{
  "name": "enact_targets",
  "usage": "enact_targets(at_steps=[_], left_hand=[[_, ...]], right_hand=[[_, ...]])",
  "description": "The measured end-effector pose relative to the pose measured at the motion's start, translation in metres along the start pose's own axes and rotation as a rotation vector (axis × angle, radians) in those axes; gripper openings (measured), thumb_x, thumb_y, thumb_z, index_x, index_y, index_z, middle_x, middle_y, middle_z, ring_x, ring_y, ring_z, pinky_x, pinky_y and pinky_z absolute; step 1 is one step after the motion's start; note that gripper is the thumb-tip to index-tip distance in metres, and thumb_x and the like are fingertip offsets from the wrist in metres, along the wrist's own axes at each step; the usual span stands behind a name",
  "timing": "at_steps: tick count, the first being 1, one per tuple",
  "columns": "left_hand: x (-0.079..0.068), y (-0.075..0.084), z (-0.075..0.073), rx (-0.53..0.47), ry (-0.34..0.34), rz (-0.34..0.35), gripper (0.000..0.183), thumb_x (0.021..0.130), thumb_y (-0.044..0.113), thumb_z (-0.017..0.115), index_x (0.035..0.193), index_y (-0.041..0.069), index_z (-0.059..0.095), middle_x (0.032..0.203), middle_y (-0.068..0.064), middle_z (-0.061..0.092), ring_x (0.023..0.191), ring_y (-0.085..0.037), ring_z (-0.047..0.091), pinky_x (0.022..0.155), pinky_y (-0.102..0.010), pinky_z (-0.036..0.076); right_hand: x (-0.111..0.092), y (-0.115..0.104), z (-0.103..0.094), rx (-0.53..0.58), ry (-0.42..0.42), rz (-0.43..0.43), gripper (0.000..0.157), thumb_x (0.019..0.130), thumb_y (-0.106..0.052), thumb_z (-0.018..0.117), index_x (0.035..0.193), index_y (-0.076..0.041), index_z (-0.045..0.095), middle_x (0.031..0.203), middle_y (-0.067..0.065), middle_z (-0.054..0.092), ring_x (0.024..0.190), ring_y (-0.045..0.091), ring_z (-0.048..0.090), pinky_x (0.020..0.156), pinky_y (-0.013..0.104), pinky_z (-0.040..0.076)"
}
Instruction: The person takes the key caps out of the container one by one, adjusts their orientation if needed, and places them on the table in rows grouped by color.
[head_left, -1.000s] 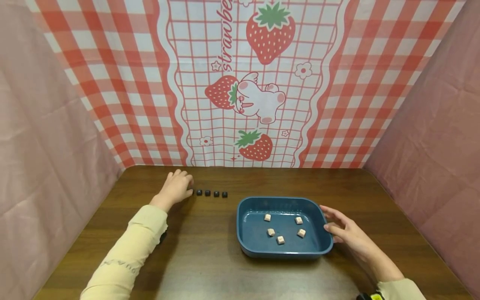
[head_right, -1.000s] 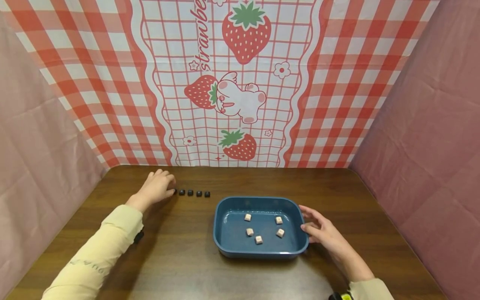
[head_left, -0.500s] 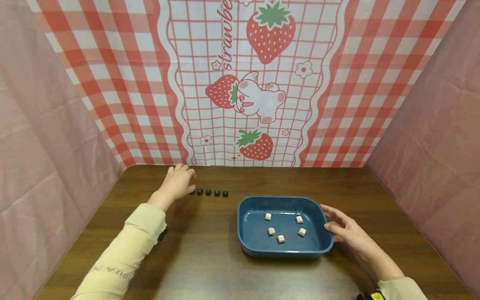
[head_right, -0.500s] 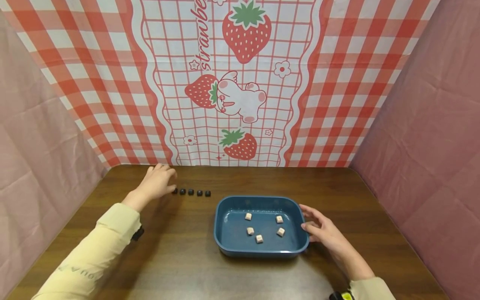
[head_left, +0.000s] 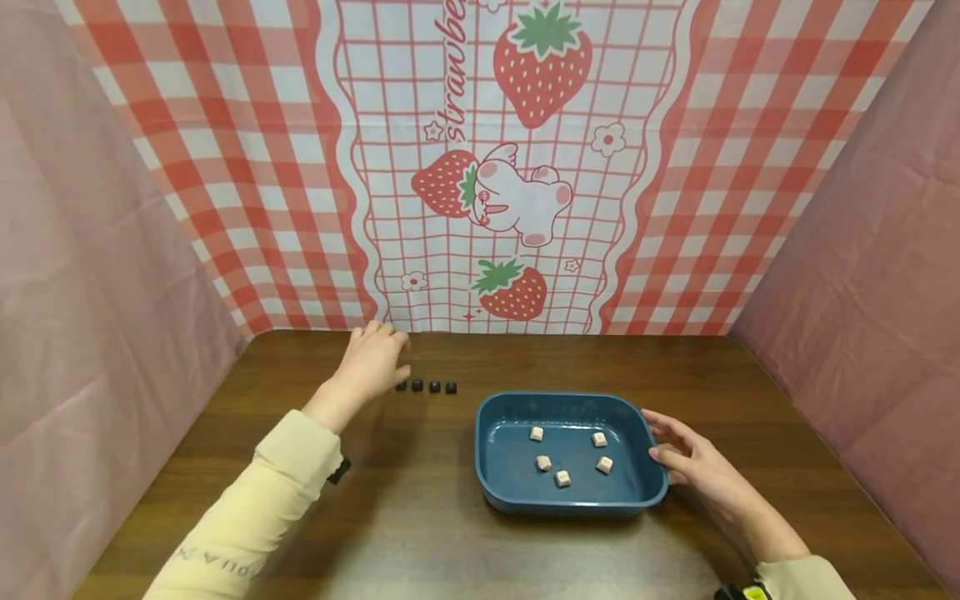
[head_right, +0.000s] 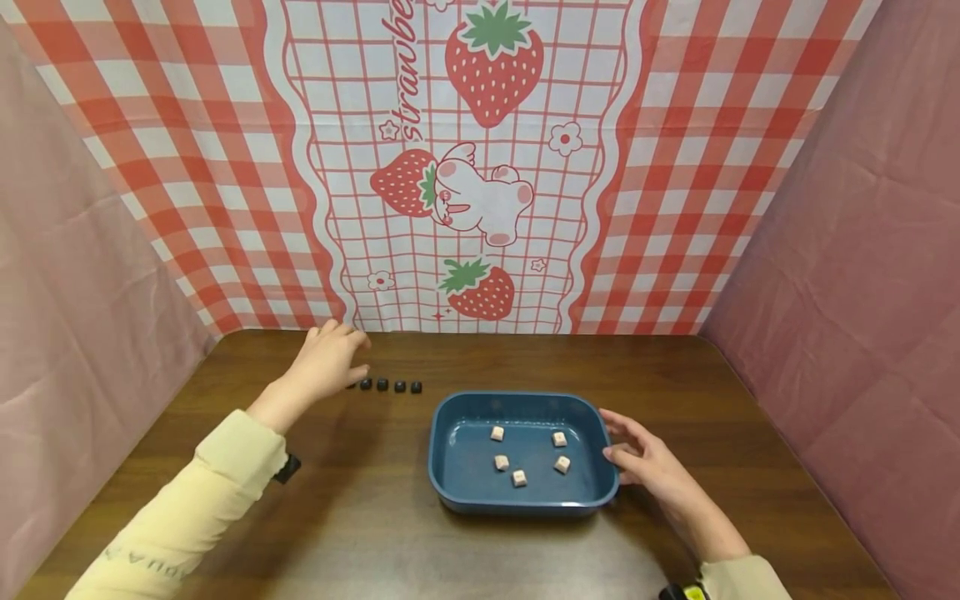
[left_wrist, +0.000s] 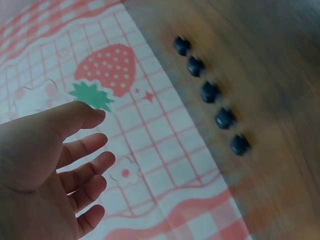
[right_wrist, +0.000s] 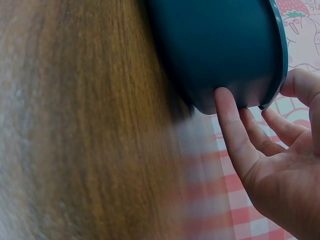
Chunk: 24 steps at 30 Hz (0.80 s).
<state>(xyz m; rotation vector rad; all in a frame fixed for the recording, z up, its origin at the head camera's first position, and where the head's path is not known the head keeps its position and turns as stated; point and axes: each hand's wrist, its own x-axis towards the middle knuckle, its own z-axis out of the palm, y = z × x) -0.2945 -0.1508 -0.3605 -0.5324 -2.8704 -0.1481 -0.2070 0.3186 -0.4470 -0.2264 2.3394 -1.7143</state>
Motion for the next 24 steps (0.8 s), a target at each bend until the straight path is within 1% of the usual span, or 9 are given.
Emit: enact_targets(at_steps=[5, 11, 18, 24], left_hand=[[-0.002, 0.016, -0.004, -0.011, 0.029, 0.026, 0.033, 0.081, 0.029, 0.072, 0.108, 0.011, 0.064, 0.108, -0.008, 0.060, 0.105, -0.029, 0.048, 0.084, -0.043, 0.034], [-0.005, 0.037, -0.009, -0.025, 0.067, 0.071, 0.032, 0.081, 0.031, 0.072, 0.106, 0.012, 0.064, 0.105, -0.006, 0.060, 0.102, -0.028, 0.048, 0.082, -0.042, 0.035], [-0.009, 0.061, -0.013, -0.042, 0.115, 0.121, 0.030, 0.080, 0.030, 0.073, 0.104, 0.015, 0.065, 0.102, -0.003, 0.060, 0.099, -0.024, 0.049, 0.078, -0.039, 0.034], [-0.011, 0.081, -0.014, -0.055, 0.121, 0.155, 0.030, 0.080, 0.032, 0.072, 0.105, 0.017, 0.065, 0.104, 0.000, 0.060, 0.101, -0.022, 0.048, 0.080, -0.039, 0.035]], right_hand=[[0.001, 0.000, 0.001, -0.002, 0.024, 0.028, 0.062, 0.093, -0.020, 0.057, 0.147, -0.010, 0.027, 0.141, 0.024, 0.035, 0.102, 0.015, 0.059, 0.076, 0.039, 0.054], [0.000, 0.001, 0.001, 0.002, 0.030, 0.025, 0.061, 0.093, -0.019, 0.057, 0.146, -0.010, 0.028, 0.141, 0.024, 0.036, 0.102, 0.015, 0.059, 0.076, 0.040, 0.054], [0.000, 0.002, 0.001, 0.001, 0.021, 0.004, 0.061, 0.094, -0.019, 0.056, 0.146, -0.008, 0.027, 0.140, 0.024, 0.035, 0.101, 0.014, 0.059, 0.075, 0.041, 0.054], [0.000, 0.002, 0.001, 0.006, 0.022, 0.004, 0.061, 0.093, -0.019, 0.057, 0.146, -0.009, 0.027, 0.140, 0.024, 0.035, 0.101, 0.014, 0.059, 0.075, 0.040, 0.054]])
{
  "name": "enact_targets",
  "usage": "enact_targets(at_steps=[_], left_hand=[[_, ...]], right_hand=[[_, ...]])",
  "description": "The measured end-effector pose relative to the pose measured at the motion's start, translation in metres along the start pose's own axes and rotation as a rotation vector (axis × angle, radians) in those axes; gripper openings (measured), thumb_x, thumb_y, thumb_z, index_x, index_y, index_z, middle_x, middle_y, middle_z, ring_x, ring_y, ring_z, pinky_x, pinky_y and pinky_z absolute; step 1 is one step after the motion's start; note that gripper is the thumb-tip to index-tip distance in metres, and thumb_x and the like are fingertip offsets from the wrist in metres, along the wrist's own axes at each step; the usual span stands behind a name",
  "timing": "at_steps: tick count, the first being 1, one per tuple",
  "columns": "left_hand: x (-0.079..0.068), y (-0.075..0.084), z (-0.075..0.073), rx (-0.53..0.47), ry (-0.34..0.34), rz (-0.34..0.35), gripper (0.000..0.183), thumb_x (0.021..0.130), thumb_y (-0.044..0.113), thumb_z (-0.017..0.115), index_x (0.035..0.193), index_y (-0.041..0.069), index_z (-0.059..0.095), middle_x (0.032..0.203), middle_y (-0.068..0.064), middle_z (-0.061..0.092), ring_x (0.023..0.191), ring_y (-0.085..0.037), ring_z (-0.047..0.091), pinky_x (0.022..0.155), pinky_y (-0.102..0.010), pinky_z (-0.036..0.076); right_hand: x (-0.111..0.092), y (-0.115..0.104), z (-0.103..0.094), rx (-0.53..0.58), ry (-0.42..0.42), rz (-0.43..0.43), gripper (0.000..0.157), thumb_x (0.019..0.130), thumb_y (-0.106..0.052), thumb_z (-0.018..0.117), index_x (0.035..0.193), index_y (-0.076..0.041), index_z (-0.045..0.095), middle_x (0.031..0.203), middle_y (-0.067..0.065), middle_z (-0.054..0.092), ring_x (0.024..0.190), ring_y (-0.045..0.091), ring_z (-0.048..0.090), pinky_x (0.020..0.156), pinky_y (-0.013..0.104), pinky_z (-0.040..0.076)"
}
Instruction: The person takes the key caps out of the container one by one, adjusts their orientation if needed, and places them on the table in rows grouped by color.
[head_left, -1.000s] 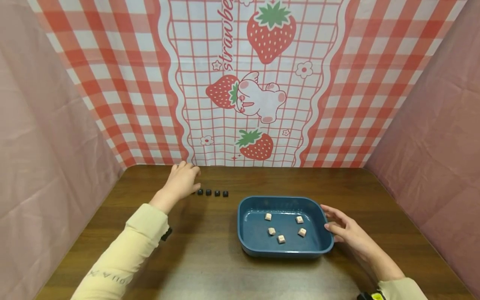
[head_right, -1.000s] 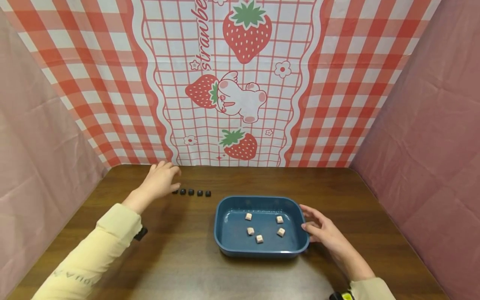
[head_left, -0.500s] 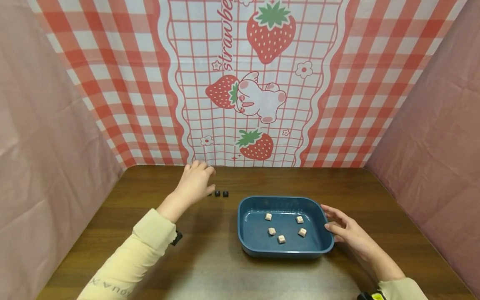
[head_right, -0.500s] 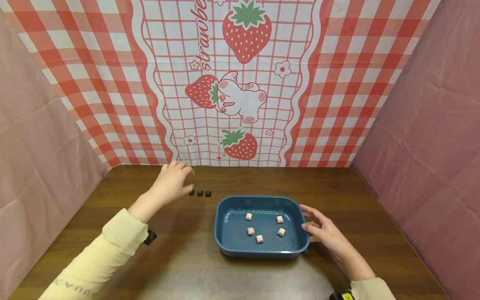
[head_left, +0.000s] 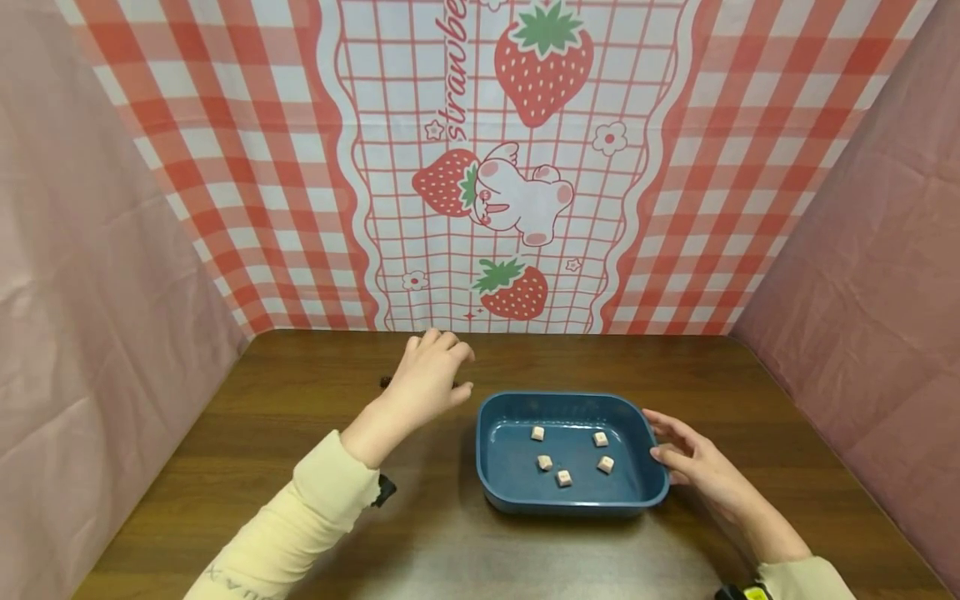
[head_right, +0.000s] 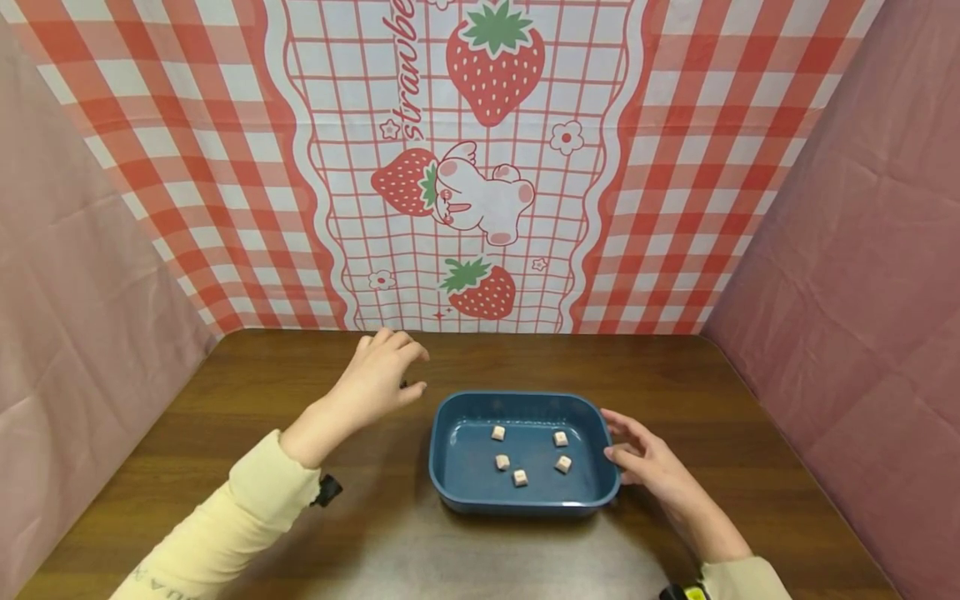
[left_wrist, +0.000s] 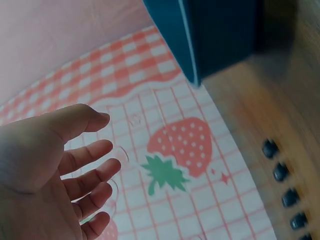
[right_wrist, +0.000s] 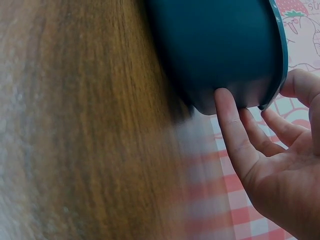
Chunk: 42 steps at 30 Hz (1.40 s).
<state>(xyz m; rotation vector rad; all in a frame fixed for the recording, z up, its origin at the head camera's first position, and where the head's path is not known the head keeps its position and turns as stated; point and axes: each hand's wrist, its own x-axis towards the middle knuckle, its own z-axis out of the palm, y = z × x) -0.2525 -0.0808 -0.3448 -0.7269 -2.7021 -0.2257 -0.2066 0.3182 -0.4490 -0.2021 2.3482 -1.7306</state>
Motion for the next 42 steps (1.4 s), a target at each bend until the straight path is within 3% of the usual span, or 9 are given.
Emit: enact_targets(at_steps=[13, 31, 42], left_hand=[[-0.003, 0.040, 0.020, -0.089, -0.009, 0.109, 0.031, 0.082, 0.036, 0.070, 0.108, 0.020, 0.064, 0.108, 0.003, 0.058, 0.100, -0.018, 0.047, 0.084, -0.037, 0.036], [-0.001, 0.076, 0.069, -0.142, -0.131, 0.309, 0.035, 0.083, 0.040, 0.069, 0.112, 0.022, 0.065, 0.109, 0.005, 0.058, 0.101, -0.014, 0.046, 0.087, -0.034, 0.037], [0.004, 0.094, 0.097, -0.042, -0.200, 0.356, 0.035, 0.082, 0.048, 0.066, 0.108, 0.024, 0.066, 0.102, 0.008, 0.058, 0.094, -0.011, 0.045, 0.077, -0.027, 0.034]], right_hand=[[-0.001, -0.001, 0.001, 0.016, -0.034, -0.052, 0.061, 0.095, -0.015, 0.054, 0.147, -0.003, 0.024, 0.138, 0.026, 0.036, 0.101, 0.011, 0.059, 0.073, 0.040, 0.055], [-0.001, 0.000, -0.001, 0.006, -0.035, -0.042, 0.061, 0.095, -0.015, 0.054, 0.147, -0.005, 0.023, 0.141, 0.029, 0.032, 0.101, 0.009, 0.061, 0.074, 0.038, 0.055], [0.001, 0.000, 0.000, 0.022, -0.028, -0.033, 0.062, 0.095, -0.016, 0.055, 0.147, -0.005, 0.024, 0.138, 0.027, 0.034, 0.100, 0.011, 0.060, 0.074, 0.039, 0.055]])
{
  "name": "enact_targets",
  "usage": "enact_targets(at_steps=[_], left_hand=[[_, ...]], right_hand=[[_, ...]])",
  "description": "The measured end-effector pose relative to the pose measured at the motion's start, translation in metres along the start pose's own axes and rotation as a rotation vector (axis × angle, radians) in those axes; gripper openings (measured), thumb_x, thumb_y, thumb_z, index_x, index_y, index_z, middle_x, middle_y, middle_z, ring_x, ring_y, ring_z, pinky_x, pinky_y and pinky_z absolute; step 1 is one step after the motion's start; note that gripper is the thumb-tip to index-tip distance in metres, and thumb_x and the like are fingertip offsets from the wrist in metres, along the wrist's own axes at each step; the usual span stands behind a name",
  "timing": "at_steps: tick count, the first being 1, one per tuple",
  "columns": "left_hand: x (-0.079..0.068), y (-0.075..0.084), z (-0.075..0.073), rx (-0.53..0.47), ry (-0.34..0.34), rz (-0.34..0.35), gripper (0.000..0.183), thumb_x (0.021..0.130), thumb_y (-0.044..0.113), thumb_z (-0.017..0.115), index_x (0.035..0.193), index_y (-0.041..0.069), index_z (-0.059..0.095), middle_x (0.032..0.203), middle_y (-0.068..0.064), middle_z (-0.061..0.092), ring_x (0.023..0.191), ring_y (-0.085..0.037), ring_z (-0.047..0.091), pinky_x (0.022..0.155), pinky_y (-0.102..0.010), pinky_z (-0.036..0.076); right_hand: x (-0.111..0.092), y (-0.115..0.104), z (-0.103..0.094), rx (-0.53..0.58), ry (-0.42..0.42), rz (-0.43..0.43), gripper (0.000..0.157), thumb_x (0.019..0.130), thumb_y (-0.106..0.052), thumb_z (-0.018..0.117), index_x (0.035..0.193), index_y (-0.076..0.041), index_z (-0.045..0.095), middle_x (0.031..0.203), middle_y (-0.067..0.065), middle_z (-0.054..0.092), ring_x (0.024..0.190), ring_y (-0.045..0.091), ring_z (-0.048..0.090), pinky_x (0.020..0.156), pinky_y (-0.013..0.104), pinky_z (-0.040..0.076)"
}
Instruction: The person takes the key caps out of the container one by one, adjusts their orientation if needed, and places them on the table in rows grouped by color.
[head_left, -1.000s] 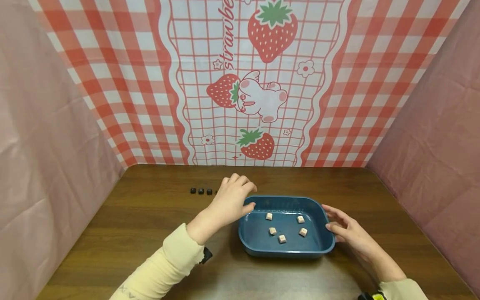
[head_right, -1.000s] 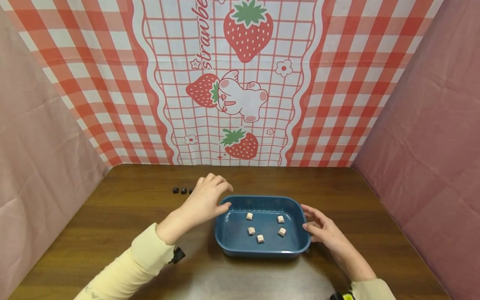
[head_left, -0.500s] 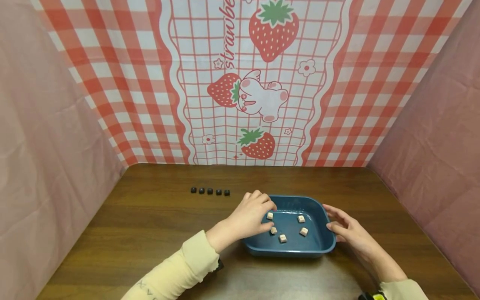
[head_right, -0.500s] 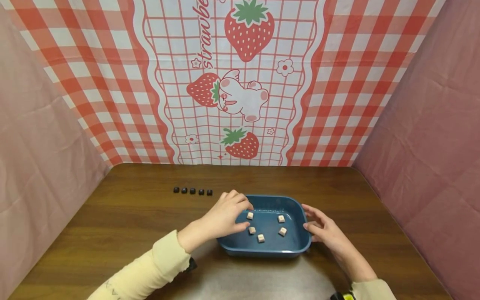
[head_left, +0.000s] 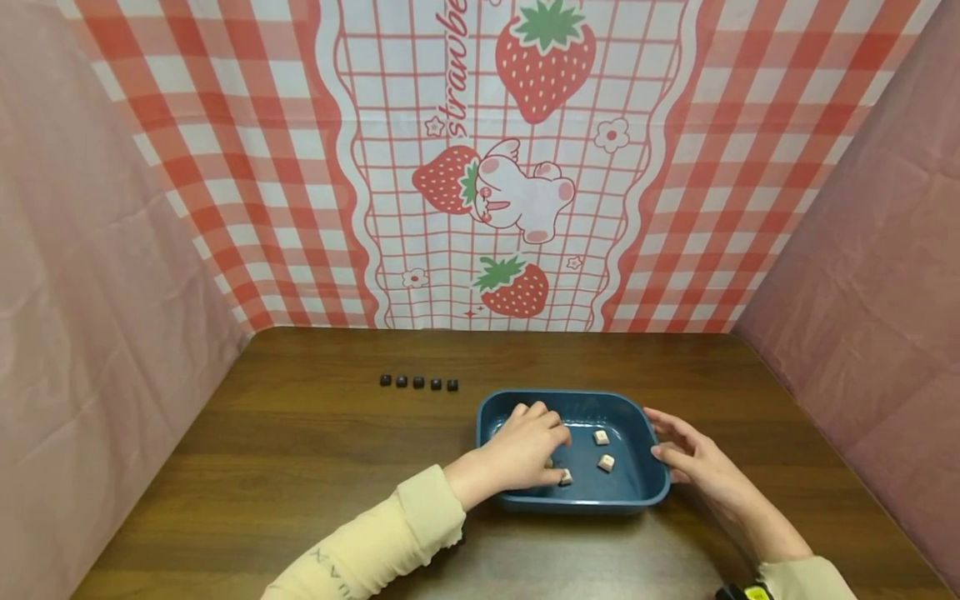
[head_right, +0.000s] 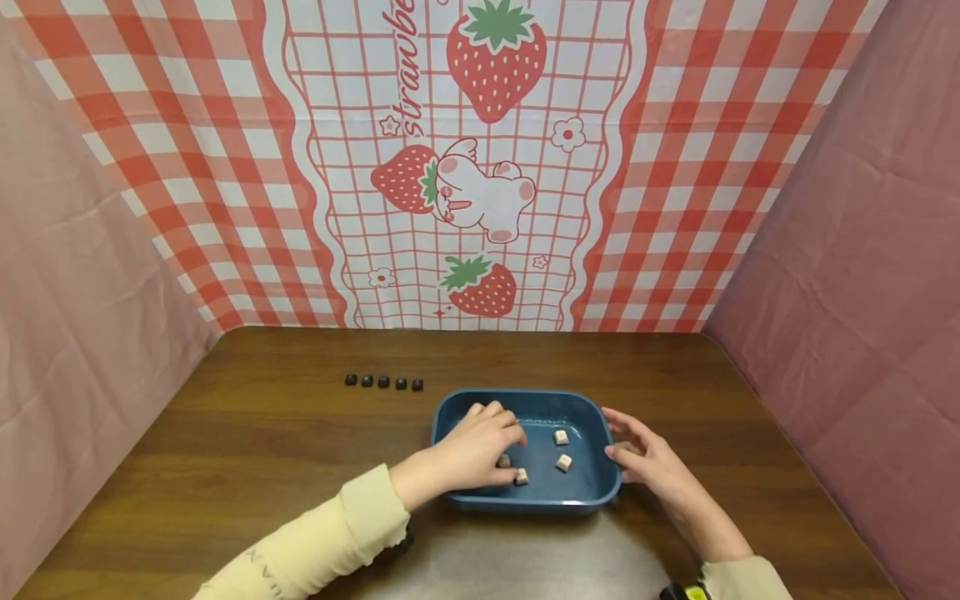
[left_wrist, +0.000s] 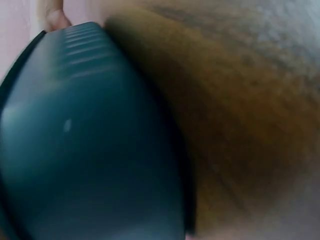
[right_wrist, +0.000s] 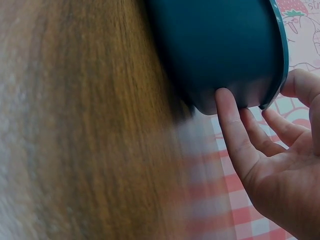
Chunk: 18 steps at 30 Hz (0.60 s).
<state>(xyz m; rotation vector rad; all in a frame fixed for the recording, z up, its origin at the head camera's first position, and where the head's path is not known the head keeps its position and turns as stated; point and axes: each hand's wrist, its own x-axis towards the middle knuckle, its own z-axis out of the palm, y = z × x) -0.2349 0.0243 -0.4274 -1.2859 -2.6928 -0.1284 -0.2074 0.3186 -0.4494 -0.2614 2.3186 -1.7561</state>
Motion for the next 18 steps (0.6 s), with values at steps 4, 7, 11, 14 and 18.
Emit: enact_targets(at_steps=[4, 7, 11, 14, 18], left_hand=[[0.004, 0.003, 0.010, 0.045, -0.025, 0.011, 0.032, 0.081, 0.051, 0.066, 0.102, 0.026, 0.066, 0.098, 0.009, 0.058, 0.091, -0.010, 0.044, 0.073, -0.026, 0.032], [0.006, 0.004, 0.014, 0.076, -0.034, 0.019, 0.029, 0.080, 0.052, 0.067, 0.096, 0.028, 0.065, 0.095, 0.010, 0.057, 0.090, -0.010, 0.043, 0.071, -0.026, 0.031], [0.007, 0.006, 0.016, 0.114, -0.042, 0.042, 0.025, 0.079, 0.051, 0.067, 0.089, 0.028, 0.064, 0.091, 0.011, 0.055, 0.088, -0.010, 0.043, 0.069, -0.025, 0.029], [0.008, 0.008, 0.017, 0.135, -0.043, 0.062, 0.023, 0.078, 0.049, 0.068, 0.087, 0.028, 0.063, 0.089, 0.011, 0.055, 0.087, -0.010, 0.043, 0.068, -0.025, 0.029], [0.008, 0.008, 0.017, 0.155, -0.039, 0.078, 0.022, 0.078, 0.048, 0.068, 0.086, 0.028, 0.063, 0.088, 0.011, 0.056, 0.087, -0.011, 0.044, 0.067, -0.025, 0.029]], right_hand=[[0.000, 0.000, 0.000, 0.000, -0.001, -0.004, 0.062, 0.094, -0.016, 0.055, 0.147, -0.004, 0.024, 0.138, 0.028, 0.034, 0.100, 0.011, 0.060, 0.073, 0.039, 0.055], [0.000, -0.001, 0.000, -0.004, -0.002, 0.000, 0.062, 0.094, -0.016, 0.055, 0.147, -0.005, 0.024, 0.139, 0.027, 0.034, 0.100, 0.011, 0.060, 0.073, 0.038, 0.055], [0.000, -0.001, 0.000, -0.009, -0.001, -0.007, 0.061, 0.095, -0.016, 0.055, 0.147, -0.005, 0.024, 0.137, 0.026, 0.036, 0.100, 0.010, 0.060, 0.073, 0.038, 0.055], [0.000, -0.002, 0.000, -0.012, -0.002, -0.013, 0.061, 0.095, -0.015, 0.054, 0.147, -0.004, 0.024, 0.137, 0.026, 0.036, 0.100, 0.009, 0.059, 0.073, 0.038, 0.055], [-0.001, -0.002, 0.001, -0.014, -0.004, -0.008, 0.061, 0.095, -0.016, 0.054, 0.147, -0.005, 0.024, 0.139, 0.028, 0.034, 0.100, 0.009, 0.059, 0.073, 0.038, 0.055]])
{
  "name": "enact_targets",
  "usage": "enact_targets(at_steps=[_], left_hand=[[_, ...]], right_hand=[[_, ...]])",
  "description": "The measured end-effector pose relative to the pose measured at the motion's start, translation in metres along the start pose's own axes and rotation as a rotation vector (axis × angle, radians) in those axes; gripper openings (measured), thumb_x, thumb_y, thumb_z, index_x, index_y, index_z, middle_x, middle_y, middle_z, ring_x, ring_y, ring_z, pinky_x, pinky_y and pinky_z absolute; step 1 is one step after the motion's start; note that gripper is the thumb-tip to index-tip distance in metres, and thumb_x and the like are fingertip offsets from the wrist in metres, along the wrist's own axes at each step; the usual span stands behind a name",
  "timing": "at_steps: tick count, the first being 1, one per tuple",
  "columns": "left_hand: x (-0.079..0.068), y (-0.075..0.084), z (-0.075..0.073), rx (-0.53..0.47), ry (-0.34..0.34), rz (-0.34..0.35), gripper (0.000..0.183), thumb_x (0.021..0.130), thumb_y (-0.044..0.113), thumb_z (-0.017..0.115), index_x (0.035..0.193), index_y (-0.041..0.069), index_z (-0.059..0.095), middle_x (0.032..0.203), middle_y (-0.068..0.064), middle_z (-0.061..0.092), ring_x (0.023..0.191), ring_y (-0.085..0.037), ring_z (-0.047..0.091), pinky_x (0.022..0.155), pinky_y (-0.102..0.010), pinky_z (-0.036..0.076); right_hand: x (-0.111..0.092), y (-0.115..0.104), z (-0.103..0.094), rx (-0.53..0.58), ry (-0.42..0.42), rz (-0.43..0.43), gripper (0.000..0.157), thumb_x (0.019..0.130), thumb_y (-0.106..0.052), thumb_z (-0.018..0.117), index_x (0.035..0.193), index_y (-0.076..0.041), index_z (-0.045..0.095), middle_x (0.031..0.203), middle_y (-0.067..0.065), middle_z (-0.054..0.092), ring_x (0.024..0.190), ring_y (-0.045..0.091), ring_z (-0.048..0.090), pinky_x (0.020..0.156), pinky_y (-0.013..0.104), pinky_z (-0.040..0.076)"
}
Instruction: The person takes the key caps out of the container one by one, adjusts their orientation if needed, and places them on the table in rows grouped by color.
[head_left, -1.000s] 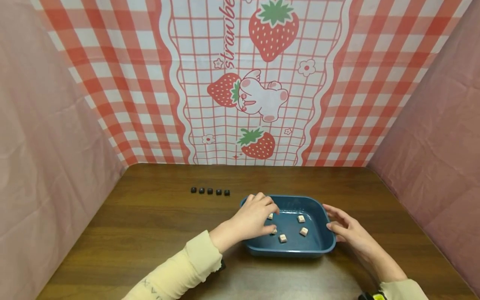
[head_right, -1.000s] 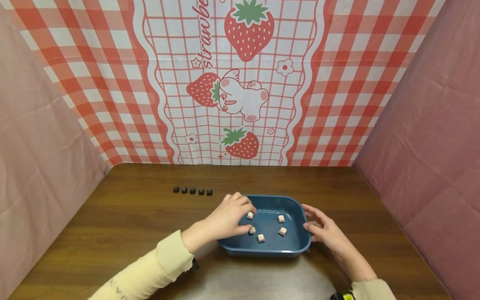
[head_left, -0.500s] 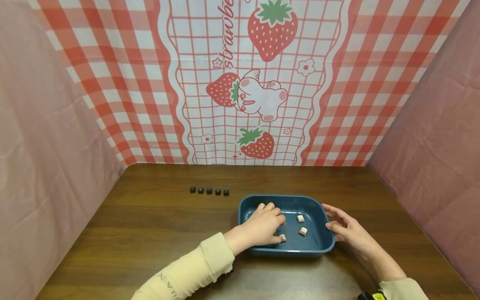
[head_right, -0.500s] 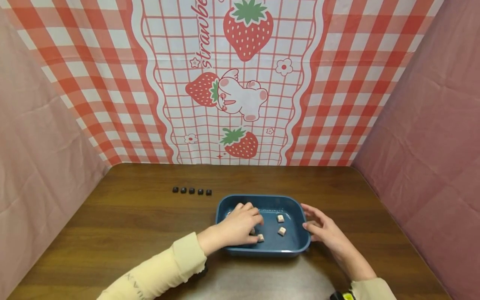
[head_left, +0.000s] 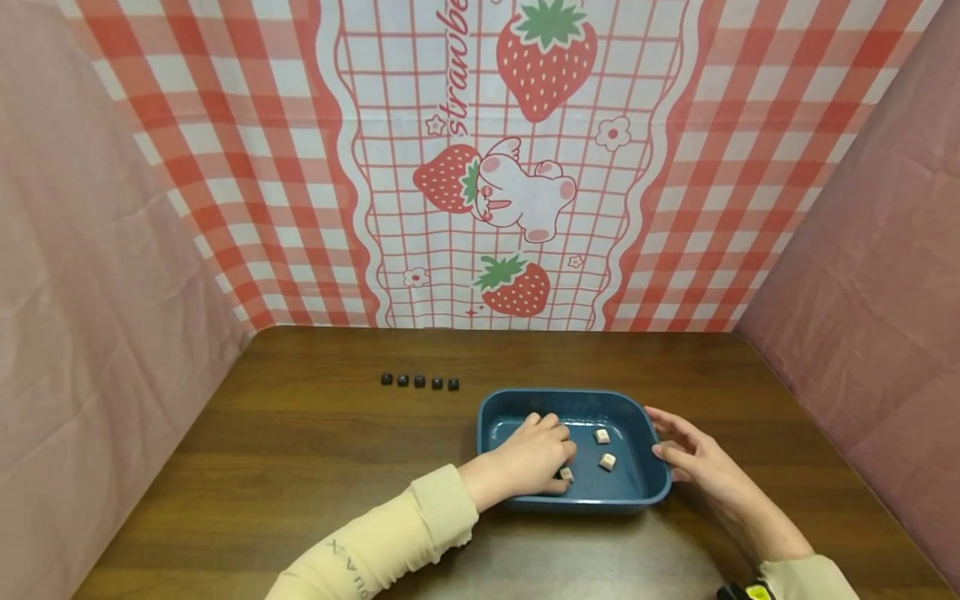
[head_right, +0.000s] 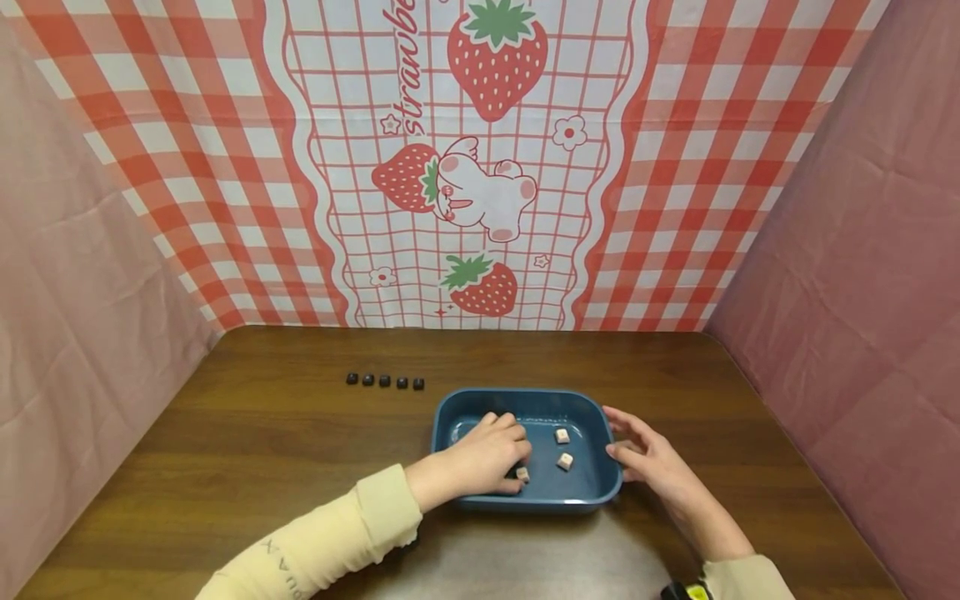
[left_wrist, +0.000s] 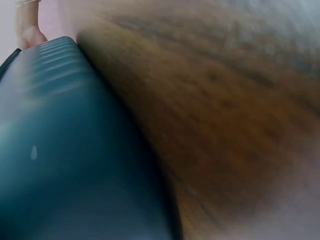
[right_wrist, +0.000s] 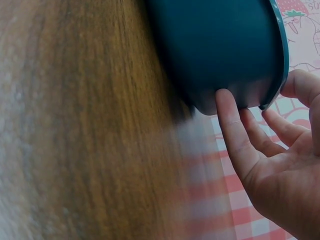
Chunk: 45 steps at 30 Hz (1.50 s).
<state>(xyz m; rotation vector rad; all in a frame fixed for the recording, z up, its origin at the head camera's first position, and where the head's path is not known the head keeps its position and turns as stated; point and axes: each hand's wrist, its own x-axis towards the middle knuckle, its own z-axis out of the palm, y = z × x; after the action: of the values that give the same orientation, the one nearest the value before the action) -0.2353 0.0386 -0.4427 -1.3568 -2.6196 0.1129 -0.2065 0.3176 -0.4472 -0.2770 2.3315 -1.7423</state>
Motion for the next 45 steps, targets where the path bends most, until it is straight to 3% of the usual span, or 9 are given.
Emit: enact_targets(at_steps=[6, 15, 23, 30, 45], left_hand=[[0.000, -0.001, 0.001, 0.003, 0.018, 0.007, 0.015, 0.083, 0.041, 0.065, 0.083, 0.027, 0.061, 0.086, 0.010, 0.055, 0.084, -0.011, 0.043, 0.067, -0.025, 0.028], [-0.002, -0.007, -0.007, -0.070, 0.031, -0.023, 0.015, 0.084, 0.039, 0.066, 0.080, 0.026, 0.060, 0.084, 0.010, 0.052, 0.083, -0.010, 0.041, 0.068, -0.025, 0.028], [-0.009, -0.022, -0.029, -0.106, 0.050, -0.059, 0.014, 0.085, 0.041, 0.065, 0.088, 0.027, 0.063, 0.091, 0.010, 0.055, 0.087, -0.011, 0.041, 0.073, -0.027, 0.031], [-0.021, -0.034, -0.049, -0.105, 0.095, -0.084, 0.015, 0.085, 0.040, 0.066, 0.087, 0.025, 0.062, 0.091, 0.009, 0.055, 0.088, -0.012, 0.043, 0.074, -0.029, 0.030], [-0.045, -0.073, -0.063, -0.133, 0.169, -0.176, 0.012, 0.084, 0.033, 0.067, 0.086, 0.023, 0.061, 0.091, 0.008, 0.055, 0.089, -0.013, 0.043, 0.079, -0.033, 0.033]], right_hand=[[0.000, 0.000, 0.000, -0.005, 0.005, -0.002, 0.061, 0.095, -0.015, 0.054, 0.147, -0.004, 0.024, 0.139, 0.028, 0.033, 0.100, 0.008, 0.059, 0.073, 0.038, 0.055], [0.000, 0.001, 0.000, -0.007, 0.016, 0.027, 0.061, 0.094, -0.017, 0.055, 0.147, -0.007, 0.026, 0.140, 0.027, 0.033, 0.100, 0.011, 0.060, 0.075, 0.039, 0.054], [0.000, 0.002, 0.001, -0.014, 0.041, 0.060, 0.061, 0.093, -0.019, 0.056, 0.147, -0.010, 0.028, 0.141, 0.024, 0.035, 0.100, 0.014, 0.060, 0.075, 0.039, 0.054], [0.000, 0.002, 0.001, -0.014, 0.031, 0.035, 0.061, 0.094, -0.018, 0.055, 0.147, -0.008, 0.027, 0.140, 0.026, 0.034, 0.100, 0.014, 0.060, 0.074, 0.039, 0.054], [0.000, 0.003, 0.001, -0.015, 0.034, 0.052, 0.061, 0.094, -0.019, 0.056, 0.147, -0.009, 0.027, 0.142, 0.026, 0.033, 0.103, 0.015, 0.059, 0.076, 0.039, 0.054]])
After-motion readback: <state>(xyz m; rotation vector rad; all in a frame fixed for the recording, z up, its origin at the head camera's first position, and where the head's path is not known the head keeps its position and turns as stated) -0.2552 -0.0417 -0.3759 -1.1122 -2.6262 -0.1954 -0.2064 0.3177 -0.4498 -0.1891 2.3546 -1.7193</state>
